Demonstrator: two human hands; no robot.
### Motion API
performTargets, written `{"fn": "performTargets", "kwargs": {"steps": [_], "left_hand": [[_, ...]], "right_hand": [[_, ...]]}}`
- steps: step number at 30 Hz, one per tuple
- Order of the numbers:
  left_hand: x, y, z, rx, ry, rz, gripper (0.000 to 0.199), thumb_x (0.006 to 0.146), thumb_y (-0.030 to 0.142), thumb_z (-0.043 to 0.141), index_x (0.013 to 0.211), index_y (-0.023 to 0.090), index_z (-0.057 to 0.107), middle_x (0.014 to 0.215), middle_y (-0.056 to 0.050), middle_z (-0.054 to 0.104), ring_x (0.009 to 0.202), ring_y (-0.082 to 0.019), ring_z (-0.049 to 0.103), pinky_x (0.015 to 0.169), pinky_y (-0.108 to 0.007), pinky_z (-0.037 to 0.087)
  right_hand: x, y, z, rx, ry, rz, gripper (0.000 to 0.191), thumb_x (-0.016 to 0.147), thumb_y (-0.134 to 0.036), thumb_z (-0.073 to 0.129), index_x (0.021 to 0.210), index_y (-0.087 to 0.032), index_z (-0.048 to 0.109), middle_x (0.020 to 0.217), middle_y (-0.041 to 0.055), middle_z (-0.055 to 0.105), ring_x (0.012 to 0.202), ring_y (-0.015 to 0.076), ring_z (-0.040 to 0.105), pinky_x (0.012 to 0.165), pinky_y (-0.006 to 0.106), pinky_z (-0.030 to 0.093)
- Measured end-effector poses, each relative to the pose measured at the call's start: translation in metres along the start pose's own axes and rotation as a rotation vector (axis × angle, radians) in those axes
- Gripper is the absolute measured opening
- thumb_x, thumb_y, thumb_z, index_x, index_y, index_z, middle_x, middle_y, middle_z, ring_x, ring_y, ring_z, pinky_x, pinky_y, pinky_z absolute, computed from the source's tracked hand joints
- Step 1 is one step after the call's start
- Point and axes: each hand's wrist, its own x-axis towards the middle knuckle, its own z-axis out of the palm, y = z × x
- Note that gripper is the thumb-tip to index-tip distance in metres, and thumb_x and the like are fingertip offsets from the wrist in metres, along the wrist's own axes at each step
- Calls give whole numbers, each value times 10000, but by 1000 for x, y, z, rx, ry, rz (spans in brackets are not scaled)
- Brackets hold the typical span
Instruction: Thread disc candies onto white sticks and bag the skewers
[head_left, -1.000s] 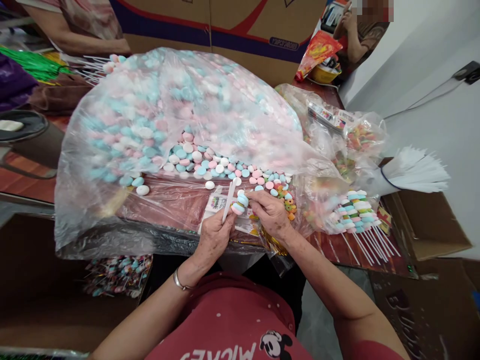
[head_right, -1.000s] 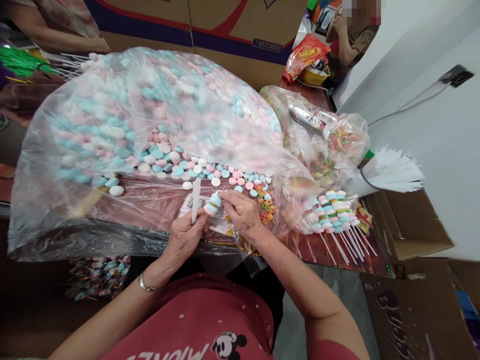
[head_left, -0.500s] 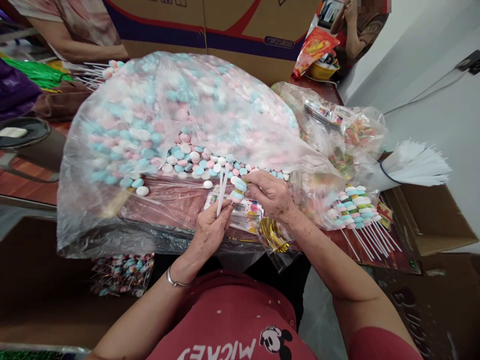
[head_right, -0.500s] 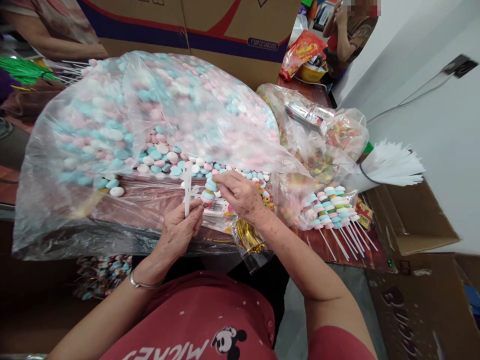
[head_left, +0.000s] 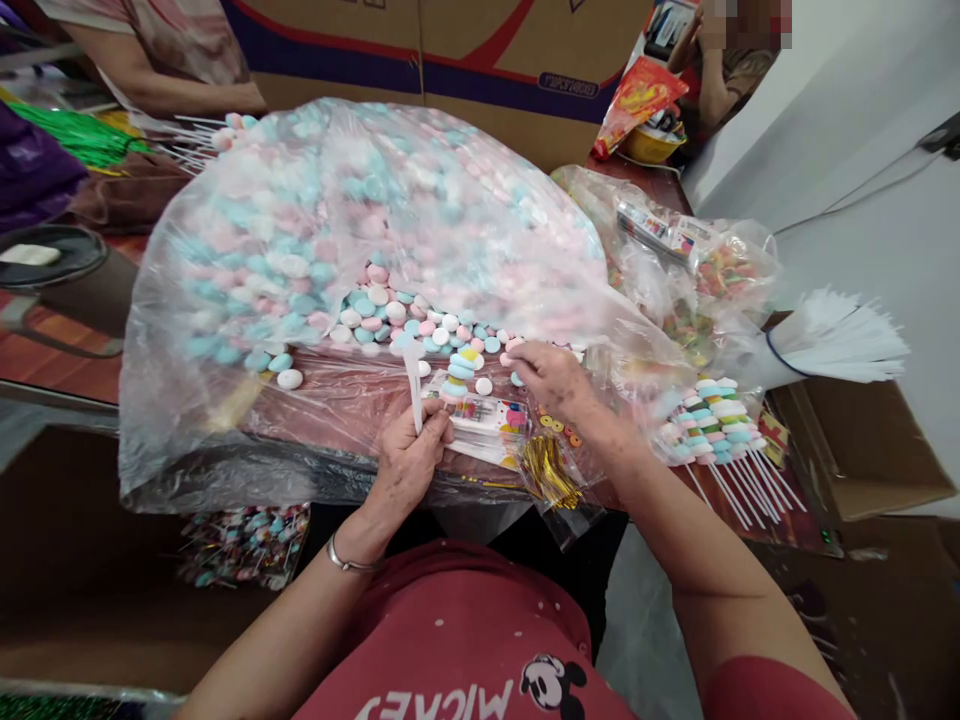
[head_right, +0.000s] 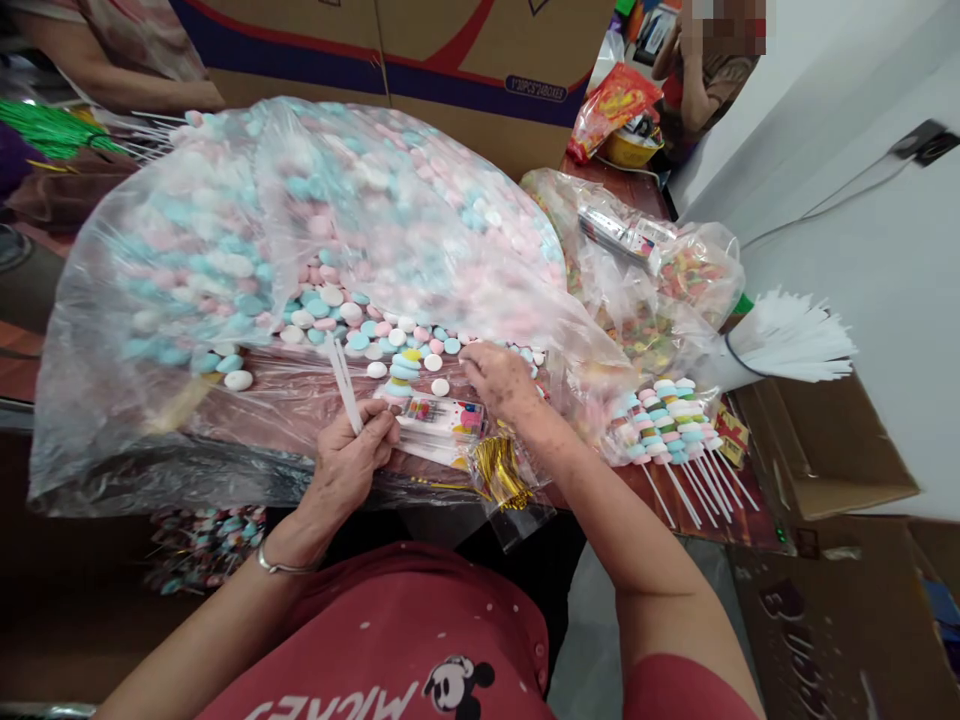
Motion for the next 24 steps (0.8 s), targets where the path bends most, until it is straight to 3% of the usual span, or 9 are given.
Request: {"fn": "performTargets", "kwargs": {"steps": [4, 7, 10, 13, 17, 19, 24], "left_hand": [[-1, 0, 2, -42, 0, -16, 303, 762, 408, 726, 922, 165, 642, 554, 62, 543, 355, -24, 288, 345, -159, 211], [-1, 1, 2, -32, -4, -18, 304, 763, 408, 725, 919, 163, 637, 549, 63, 537, 361, -27, 302, 352, -160, 225], [-2, 1, 0, 10, -17, -17, 277, 791, 399, 702, 921, 162, 641, 555, 60, 532, 382, -35, 326, 368, -167, 249], [-3, -1, -2, 61, -37, -6, 251, 829, 392, 671, 933, 164, 653, 579, 52, 536, 415, -44, 354, 395, -175, 283], [-4, -3, -4, 85, -45, -16, 249, 849, 404, 655, 926, 167, 662, 599, 50, 527, 444, -50, 365, 418, -181, 306], [-5, -4, -4, 87, -53, -36, 265, 850, 419, 654, 921, 164, 665, 595, 50, 516, 447, -53, 368, 420, -183, 314], [-5, -2, -2, 88, -50, -38, 305, 830, 447, 669, 923, 157, 670, 585, 48, 513, 441, -56, 371, 417, -183, 336]], "right_hand": [[-1, -9, 29, -166, -160, -233, 210, 933, -156, 517, 1037, -216, 689, 1025, 62, 690, 960, 192, 616, 847, 311, 508], [-2, -16, 44, -238, -186, -309, 197, 915, -112, 546, 1002, -219, 687, 1000, 75, 685, 961, 215, 592, 817, 314, 505], [-3, -13, 47, -218, -159, -285, 181, 876, -60, 560, 954, -186, 664, 958, 94, 678, 934, 229, 595, 813, 331, 508], [-5, 1, 33, -174, -105, -228, 194, 841, -27, 535, 931, -169, 632, 951, 88, 678, 919, 209, 614, 829, 328, 511], [-12, 22, 5, -52, 50, 68, 128, 895, -167, 495, 893, -194, 621, 779, 19, 654, 692, 160, 586, 657, 293, 475], [-16, 28, -3, -88, 97, 138, 117, 893, -201, 510, 886, -200, 626, 783, 26, 653, 706, 176, 582, 668, 309, 461], [-21, 22, 7, -325, 39, -13, 177, 920, -159, 479, 994, -195, 635, 956, 89, 630, 829, 212, 578, 728, 332, 463]]}}
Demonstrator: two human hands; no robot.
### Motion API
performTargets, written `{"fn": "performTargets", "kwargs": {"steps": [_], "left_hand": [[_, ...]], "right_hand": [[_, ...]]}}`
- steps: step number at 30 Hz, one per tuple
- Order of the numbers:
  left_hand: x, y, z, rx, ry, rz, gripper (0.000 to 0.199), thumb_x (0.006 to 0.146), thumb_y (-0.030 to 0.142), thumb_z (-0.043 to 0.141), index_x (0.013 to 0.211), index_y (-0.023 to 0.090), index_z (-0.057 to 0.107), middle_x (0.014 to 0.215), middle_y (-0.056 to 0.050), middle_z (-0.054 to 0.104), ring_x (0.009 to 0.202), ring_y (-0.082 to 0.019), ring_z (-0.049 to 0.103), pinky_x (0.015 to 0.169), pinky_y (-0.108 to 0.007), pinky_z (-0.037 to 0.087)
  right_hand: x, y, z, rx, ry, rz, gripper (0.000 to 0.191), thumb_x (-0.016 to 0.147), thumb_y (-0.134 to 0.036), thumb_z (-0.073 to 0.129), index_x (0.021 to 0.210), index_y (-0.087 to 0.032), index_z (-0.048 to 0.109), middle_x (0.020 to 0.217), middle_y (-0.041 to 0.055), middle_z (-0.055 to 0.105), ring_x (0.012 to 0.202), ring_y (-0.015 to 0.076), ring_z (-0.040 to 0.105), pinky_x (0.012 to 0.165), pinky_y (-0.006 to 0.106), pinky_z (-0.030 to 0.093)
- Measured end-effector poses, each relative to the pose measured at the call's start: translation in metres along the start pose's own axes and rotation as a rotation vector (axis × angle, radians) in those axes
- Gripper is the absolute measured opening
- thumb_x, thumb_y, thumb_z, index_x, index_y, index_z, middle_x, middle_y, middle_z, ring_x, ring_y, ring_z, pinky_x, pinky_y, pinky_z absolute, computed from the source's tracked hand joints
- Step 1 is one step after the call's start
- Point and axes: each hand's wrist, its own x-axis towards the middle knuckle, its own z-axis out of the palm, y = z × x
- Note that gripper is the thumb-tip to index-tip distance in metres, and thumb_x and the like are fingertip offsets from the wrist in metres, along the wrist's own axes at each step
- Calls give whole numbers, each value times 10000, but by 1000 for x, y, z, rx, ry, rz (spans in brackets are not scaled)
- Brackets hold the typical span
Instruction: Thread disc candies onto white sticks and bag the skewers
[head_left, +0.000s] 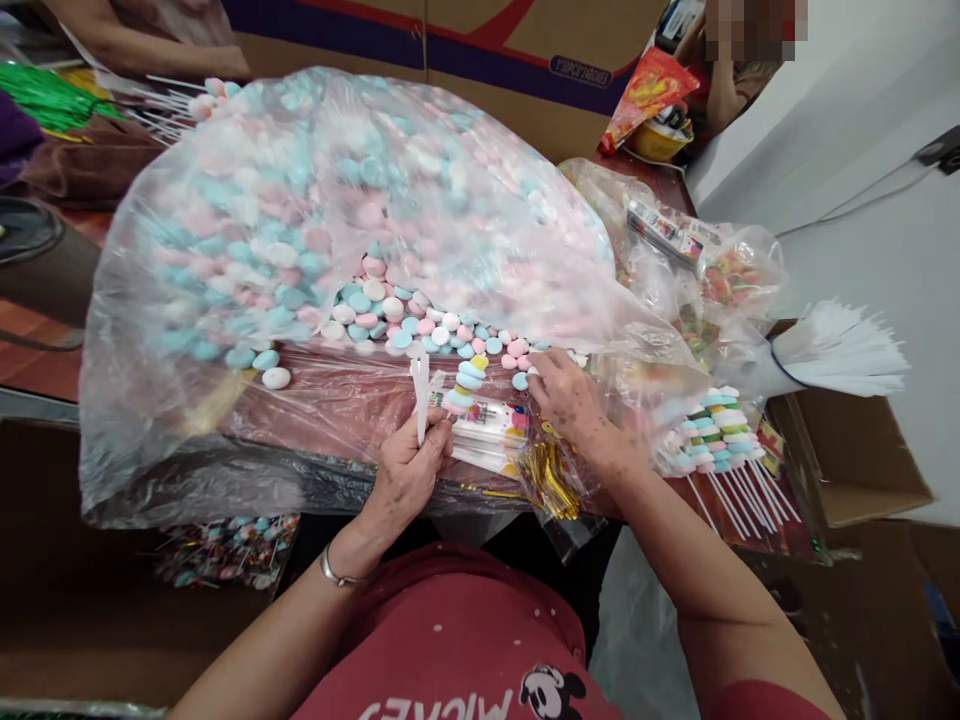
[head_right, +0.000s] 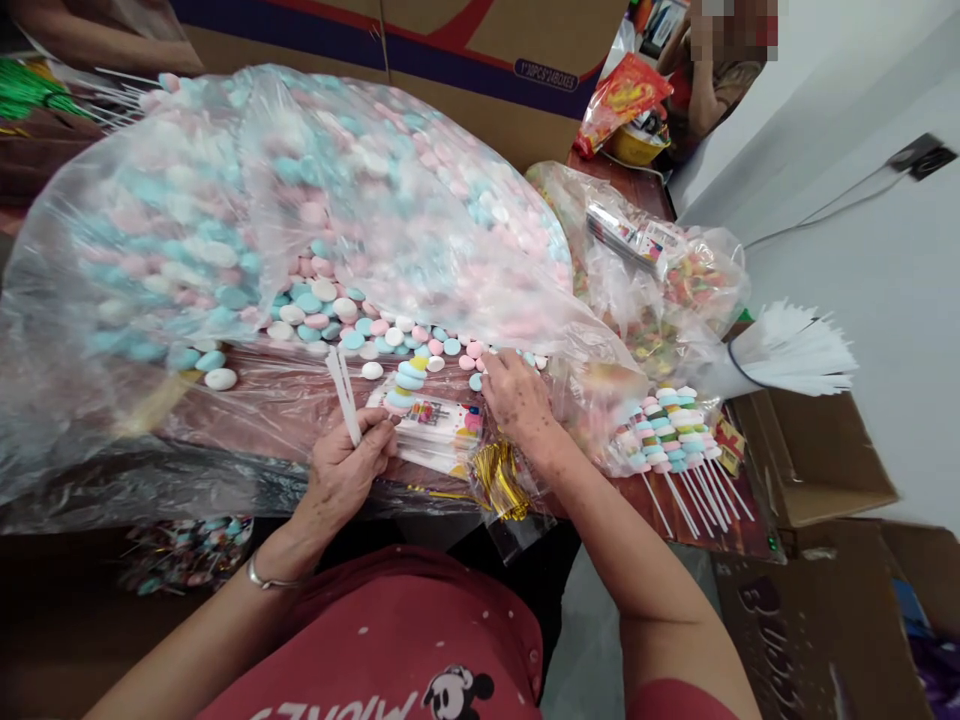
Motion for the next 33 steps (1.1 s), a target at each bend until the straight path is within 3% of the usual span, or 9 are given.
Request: {"fn": "performTargets", "kwargs": {"steps": [5, 10, 14, 16, 18, 27, 33], "left_hand": [[0, 4, 3, -14, -5, 8, 340, 817, 476, 679, 917, 151, 670, 566, 51, 495, 428, -55, 359, 405, -183, 335], [0, 1, 0, 7, -2, 25, 327, 838, 472, 657, 935, 160, 668, 582, 50, 503, 437, -62, 360, 420, -195, 354], [1, -5, -3, 58, -10, 46, 331, 860, 464, 633, 986, 162, 683, 597, 48, 507, 455, -69, 372, 447, -204, 369], [2, -6, -4, 73, -16, 59, 329, 871, 463, 620, 987, 163, 687, 598, 46, 511, 454, -69, 370, 442, -202, 353], [1, -5, -5, 83, -13, 76, 317, 877, 457, 616, 978, 165, 689, 607, 42, 518, 459, -68, 374, 440, -200, 345], [0, -1, -3, 61, -9, 42, 345, 857, 477, 632, 971, 156, 687, 580, 47, 496, 446, -67, 359, 427, -199, 333], [0, 4, 0, 34, -4, 32, 339, 833, 470, 656, 945, 150, 665, 568, 49, 508, 424, -61, 358, 409, -191, 347]], "right_hand": [[0, -28, 20, -46, -19, -138, 205, 923, -108, 474, 1019, -181, 639, 986, 103, 598, 863, 218, 570, 717, 320, 487], [7, -42, 25, 158, -22, -240, 225, 940, -109, 436, 998, -177, 642, 992, 103, 615, 948, 210, 596, 841, 330, 513], [12, -27, 18, 459, 130, -5, 149, 892, -182, 515, 950, -204, 650, 960, 61, 660, 923, 197, 616, 831, 343, 512], [12, -19, 16, 556, 147, 113, 113, 876, -242, 551, 910, -213, 655, 903, 32, 671, 870, 189, 617, 798, 337, 504], [10, -16, 16, 592, 125, 142, 116, 867, -283, 572, 905, -214, 657, 896, 25, 676, 851, 184, 614, 792, 331, 492], [2, -19, 19, 338, 46, -167, 110, 925, -202, 503, 856, -210, 588, 899, 67, 662, 883, 212, 573, 827, 344, 450], [1, -15, 30, 145, 1, -252, 126, 895, -125, 497, 888, -204, 594, 931, 93, 659, 894, 243, 542, 832, 363, 450]]}}
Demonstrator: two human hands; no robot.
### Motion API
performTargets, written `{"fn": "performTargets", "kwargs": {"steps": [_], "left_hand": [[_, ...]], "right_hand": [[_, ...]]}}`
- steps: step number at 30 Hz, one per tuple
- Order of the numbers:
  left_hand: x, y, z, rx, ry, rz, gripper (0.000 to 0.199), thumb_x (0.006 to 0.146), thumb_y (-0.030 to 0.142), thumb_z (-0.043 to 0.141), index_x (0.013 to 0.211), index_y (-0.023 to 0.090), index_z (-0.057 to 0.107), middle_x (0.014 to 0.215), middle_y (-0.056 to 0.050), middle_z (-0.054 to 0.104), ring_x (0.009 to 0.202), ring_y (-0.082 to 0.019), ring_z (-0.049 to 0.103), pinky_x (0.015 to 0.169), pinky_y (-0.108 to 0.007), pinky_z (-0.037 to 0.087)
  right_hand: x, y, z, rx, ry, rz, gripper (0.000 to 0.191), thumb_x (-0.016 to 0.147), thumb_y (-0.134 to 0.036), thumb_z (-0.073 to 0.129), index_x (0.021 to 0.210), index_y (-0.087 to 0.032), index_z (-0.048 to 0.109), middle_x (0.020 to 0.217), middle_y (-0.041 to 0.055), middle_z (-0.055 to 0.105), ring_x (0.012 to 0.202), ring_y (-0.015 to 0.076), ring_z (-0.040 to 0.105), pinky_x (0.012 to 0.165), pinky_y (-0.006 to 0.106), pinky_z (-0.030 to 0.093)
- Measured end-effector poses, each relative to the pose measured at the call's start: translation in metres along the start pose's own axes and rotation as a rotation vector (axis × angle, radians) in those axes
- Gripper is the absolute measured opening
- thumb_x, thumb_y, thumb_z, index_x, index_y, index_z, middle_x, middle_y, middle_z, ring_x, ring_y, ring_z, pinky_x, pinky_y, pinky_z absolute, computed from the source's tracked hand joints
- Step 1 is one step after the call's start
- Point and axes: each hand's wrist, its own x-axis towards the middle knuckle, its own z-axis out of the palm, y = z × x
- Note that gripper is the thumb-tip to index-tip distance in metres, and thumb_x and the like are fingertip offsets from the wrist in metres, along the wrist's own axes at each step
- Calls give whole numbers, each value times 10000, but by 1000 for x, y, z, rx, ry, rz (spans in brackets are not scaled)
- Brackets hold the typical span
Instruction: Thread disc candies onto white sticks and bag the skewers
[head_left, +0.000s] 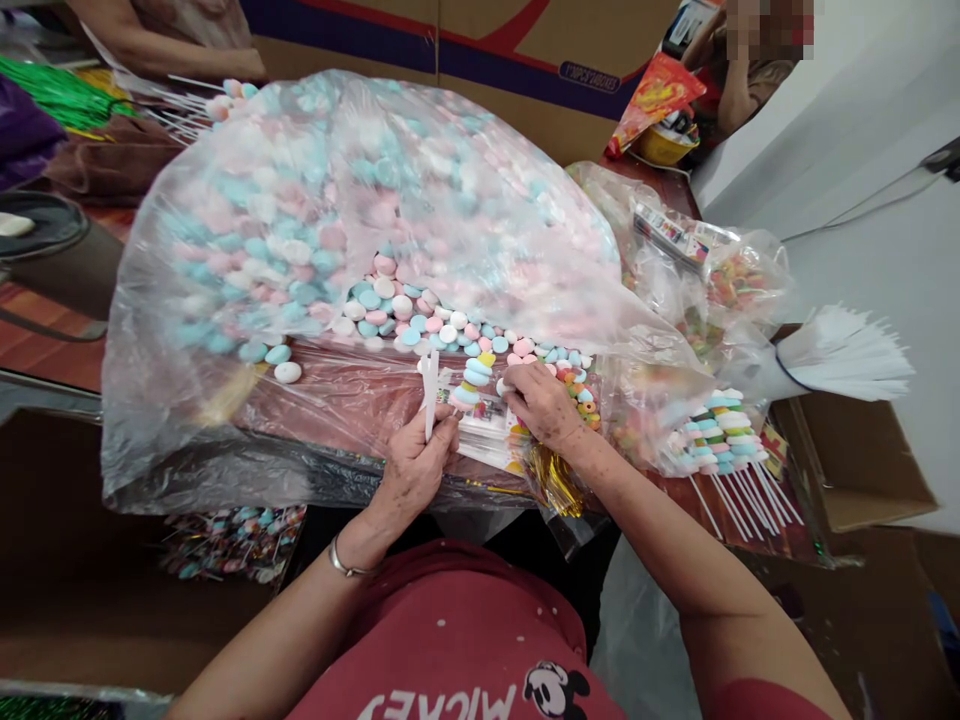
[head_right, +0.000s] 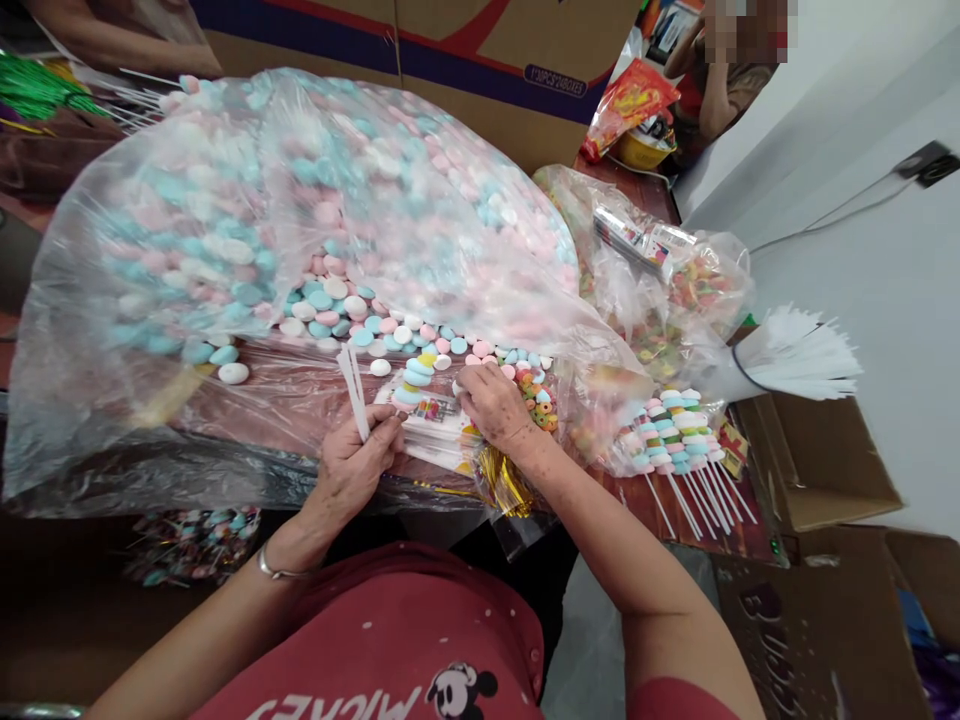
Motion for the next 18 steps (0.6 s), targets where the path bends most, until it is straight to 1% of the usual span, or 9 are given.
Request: {"fn": "performTargets", "kwargs": {"steps": [3, 7, 11, 13, 15, 16, 18], "left_hand": [[0, -1, 0, 4, -4, 7, 317, 844, 452, 648, 949, 153, 665, 579, 47, 517, 427, -57, 355, 413, -188, 346], [1, -4, -2, 31, 0, 29, 313, 857, 450, 640, 955, 155, 675, 578, 47, 507, 439, -60, 359, 424, -188, 346], [1, -5, -3, 27, -39, 22, 339, 865, 469, 625, 977, 153, 675, 575, 46, 492, 443, -69, 359, 426, -198, 335], [1, -5, -3, 62, -73, 41, 317, 881, 456, 608, 956, 156, 676, 573, 47, 477, 465, -77, 364, 446, -204, 332], [1, -2, -3, 130, -99, 67, 296, 890, 437, 594, 921, 155, 679, 566, 45, 461, 494, -88, 377, 471, -212, 330], [1, -1, -3, 168, -111, 79, 290, 891, 429, 589, 904, 154, 681, 563, 44, 458, 507, -93, 382, 481, -215, 328], [1, 3, -2, 235, -130, 101, 286, 890, 414, 576, 882, 152, 689, 568, 40, 464, 531, -100, 390, 499, -221, 325]], "right_hand": [[1, -1, 1, -101, -33, -24, 157, 915, -117, 464, 891, -204, 593, 896, 93, 654, 891, 252, 534, 822, 364, 454], [2, -1, 0, -213, -54, -5, 166, 928, -103, 454, 888, -186, 592, 871, 103, 640, 883, 255, 541, 805, 361, 452], [2, -2, -1, -233, -94, -2, 155, 929, -99, 461, 885, -184, 582, 884, 111, 642, 896, 256, 555, 811, 363, 456], [2, -2, -1, -175, -93, 13, 169, 920, -92, 453, 863, -187, 581, 876, 114, 651, 890, 253, 562, 809, 364, 458], [3, -1, -2, -50, -50, 83, 151, 879, -91, 480, 845, -193, 588, 854, 102, 663, 866, 241, 573, 796, 360, 465], [5, 0, -3, 44, -9, 153, 127, 848, -101, 509, 840, -196, 592, 832, 85, 666, 838, 230, 580, 778, 354, 471], [7, 3, -6, 311, 100, 350, 57, 790, -164, 577, 827, -202, 597, 762, 39, 658, 743, 195, 585, 698, 323, 477]]}}
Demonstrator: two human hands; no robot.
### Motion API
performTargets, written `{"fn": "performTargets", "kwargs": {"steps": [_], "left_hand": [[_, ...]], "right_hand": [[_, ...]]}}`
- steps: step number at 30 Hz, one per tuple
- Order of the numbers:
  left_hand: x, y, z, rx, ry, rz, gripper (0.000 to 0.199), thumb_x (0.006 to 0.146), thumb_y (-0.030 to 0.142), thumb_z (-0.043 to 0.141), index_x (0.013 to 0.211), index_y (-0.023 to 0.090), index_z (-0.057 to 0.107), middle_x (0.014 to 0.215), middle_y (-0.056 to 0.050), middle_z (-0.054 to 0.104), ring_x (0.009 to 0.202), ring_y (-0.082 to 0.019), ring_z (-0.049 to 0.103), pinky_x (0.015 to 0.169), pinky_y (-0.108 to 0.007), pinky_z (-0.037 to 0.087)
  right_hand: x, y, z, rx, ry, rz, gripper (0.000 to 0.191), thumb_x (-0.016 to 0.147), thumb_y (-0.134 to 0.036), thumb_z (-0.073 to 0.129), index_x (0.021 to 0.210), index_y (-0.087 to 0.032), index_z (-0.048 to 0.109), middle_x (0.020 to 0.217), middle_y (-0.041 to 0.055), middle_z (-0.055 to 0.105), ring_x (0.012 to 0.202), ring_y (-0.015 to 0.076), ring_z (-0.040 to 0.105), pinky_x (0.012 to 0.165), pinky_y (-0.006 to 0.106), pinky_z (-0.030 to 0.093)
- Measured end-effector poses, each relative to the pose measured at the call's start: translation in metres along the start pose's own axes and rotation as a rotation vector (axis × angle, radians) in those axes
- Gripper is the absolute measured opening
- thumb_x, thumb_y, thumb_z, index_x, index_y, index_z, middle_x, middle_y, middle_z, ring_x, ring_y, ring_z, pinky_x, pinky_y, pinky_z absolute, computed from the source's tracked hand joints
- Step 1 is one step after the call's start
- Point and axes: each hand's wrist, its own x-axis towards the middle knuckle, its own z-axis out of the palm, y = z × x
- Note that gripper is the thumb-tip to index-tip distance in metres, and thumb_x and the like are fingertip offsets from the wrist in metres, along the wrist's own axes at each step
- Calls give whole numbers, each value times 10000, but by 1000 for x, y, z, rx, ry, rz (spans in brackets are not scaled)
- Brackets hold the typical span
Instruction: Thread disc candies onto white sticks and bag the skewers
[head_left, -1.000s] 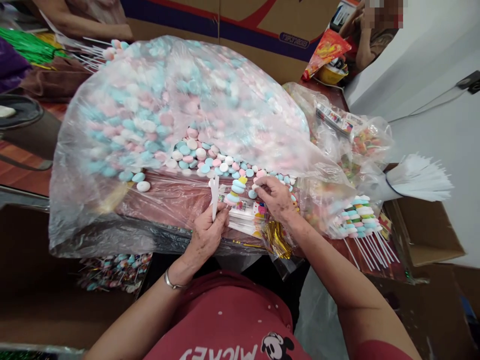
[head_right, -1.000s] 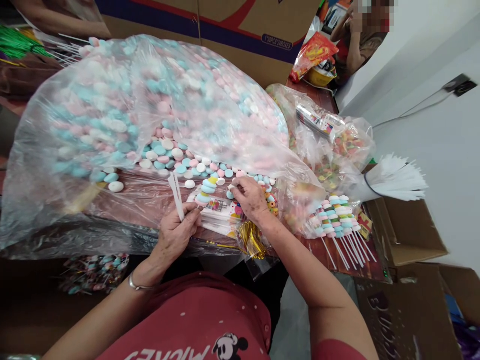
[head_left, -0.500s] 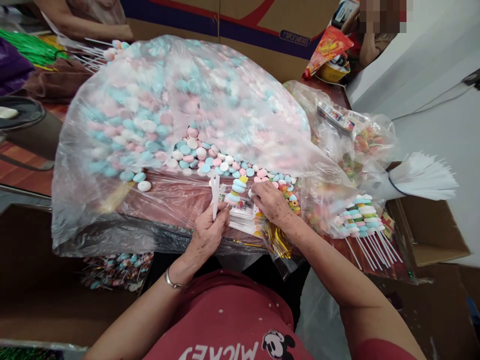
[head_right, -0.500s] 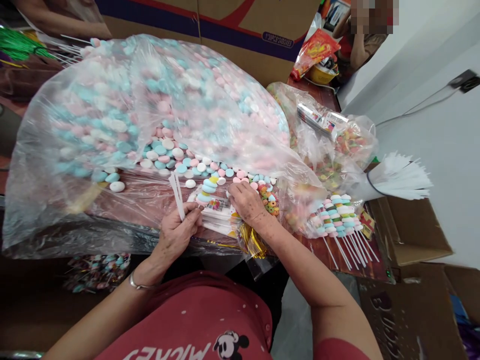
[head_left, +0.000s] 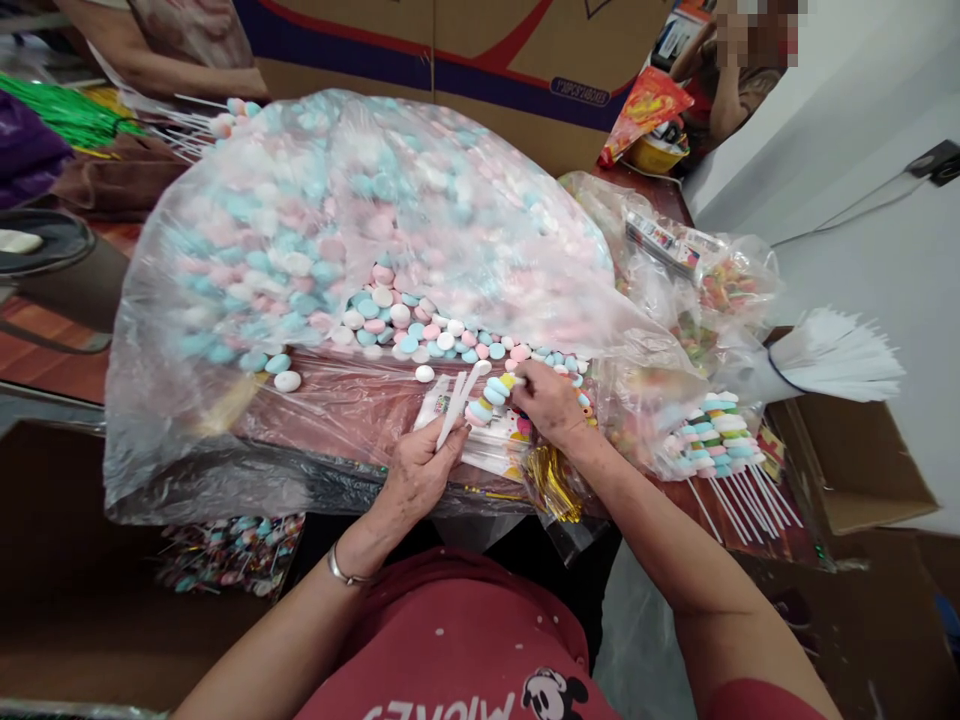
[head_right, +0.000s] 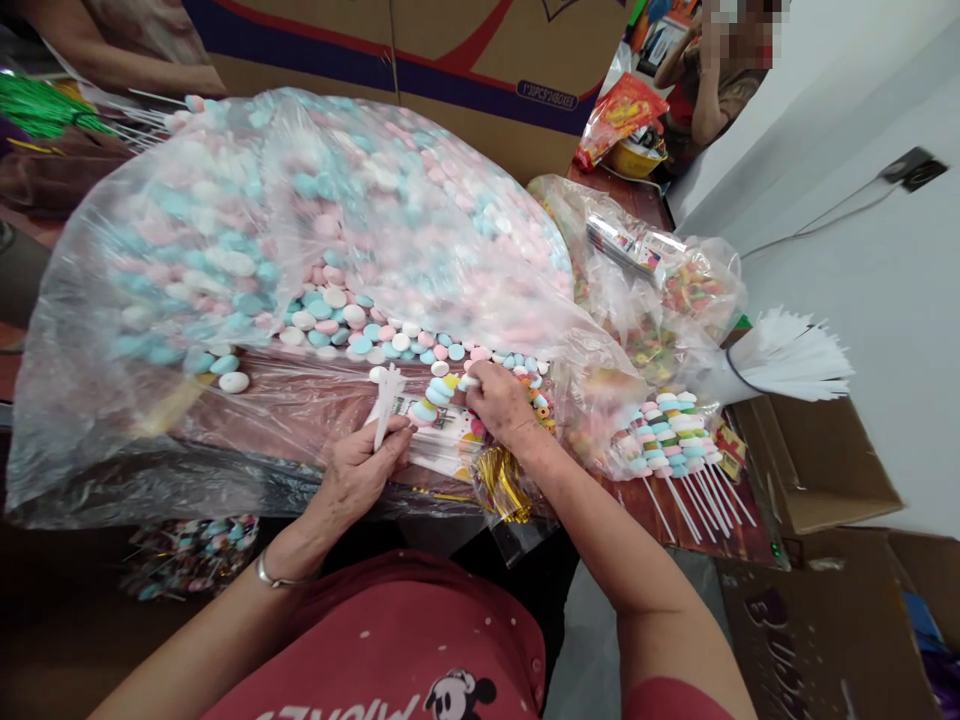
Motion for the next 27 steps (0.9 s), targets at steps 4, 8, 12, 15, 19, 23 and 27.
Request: {"fn": "performTargets", "kwargs": {"steps": [4, 8, 12, 15, 19, 23, 27], "left_hand": [[2, 5, 0, 69, -55, 34, 294, 888, 387, 537, 888, 151, 713, 575, 43, 432, 557, -109, 381, 520, -226, 316], [3, 7, 1, 113, -65, 43, 314, 884, 383, 519, 891, 150, 729, 579, 40, 427, 579, -117, 392, 536, -226, 318], [5, 7, 2, 130, -61, 39, 318, 881, 367, 515, 925, 157, 749, 579, 37, 443, 582, -119, 395, 541, -226, 322], [5, 6, 2, 129, -50, 39, 317, 881, 359, 519, 950, 160, 755, 570, 39, 439, 576, -118, 392, 541, -225, 324], [5, 6, 3, 124, -43, 44, 318, 886, 369, 520, 940, 156, 748, 591, 30, 484, 600, -125, 427, 559, -224, 346], [5, 3, 3, 117, -43, 42, 316, 890, 381, 519, 927, 156, 737, 619, 18, 522, 632, -133, 461, 570, -223, 358], [5, -1, 3, 126, -50, 41, 325, 898, 386, 516, 964, 162, 742, 610, 24, 497, 616, -129, 441, 556, -224, 342]], "right_hand": [[7, -4, -13, 711, 112, 406, 232, 653, -343, 733, 774, -201, 594, 632, -33, 628, 556, 120, 555, 521, 240, 443], [9, -15, -22, 1043, 108, 524, 325, 487, -268, 831, 713, -193, 611, 617, -37, 648, 542, 102, 582, 494, 212, 476], [8, -22, -21, 1102, 82, 508, 342, 472, -241, 849, 724, -197, 623, 651, -31, 673, 595, 120, 622, 519, 231, 529], [6, -23, -20, 1095, 73, 483, 349, 487, -251, 854, 738, -199, 618, 685, -27, 686, 628, 123, 627, 540, 240, 543], [4, -23, -20, 1057, 64, 436, 330, 550, -288, 833, 765, -200, 599, 694, -26, 671, 625, 118, 607, 523, 235, 525], [3, -21, -18, 1014, 109, 381, 332, 560, -304, 815, 769, -200, 580, 671, -33, 644, 606, 109, 593, 497, 221, 500], [3, -18, -15, 999, 119, 367, 318, 580, -304, 807, 786, -199, 589, 698, -29, 659, 621, 109, 603, 516, 227, 510]]}}
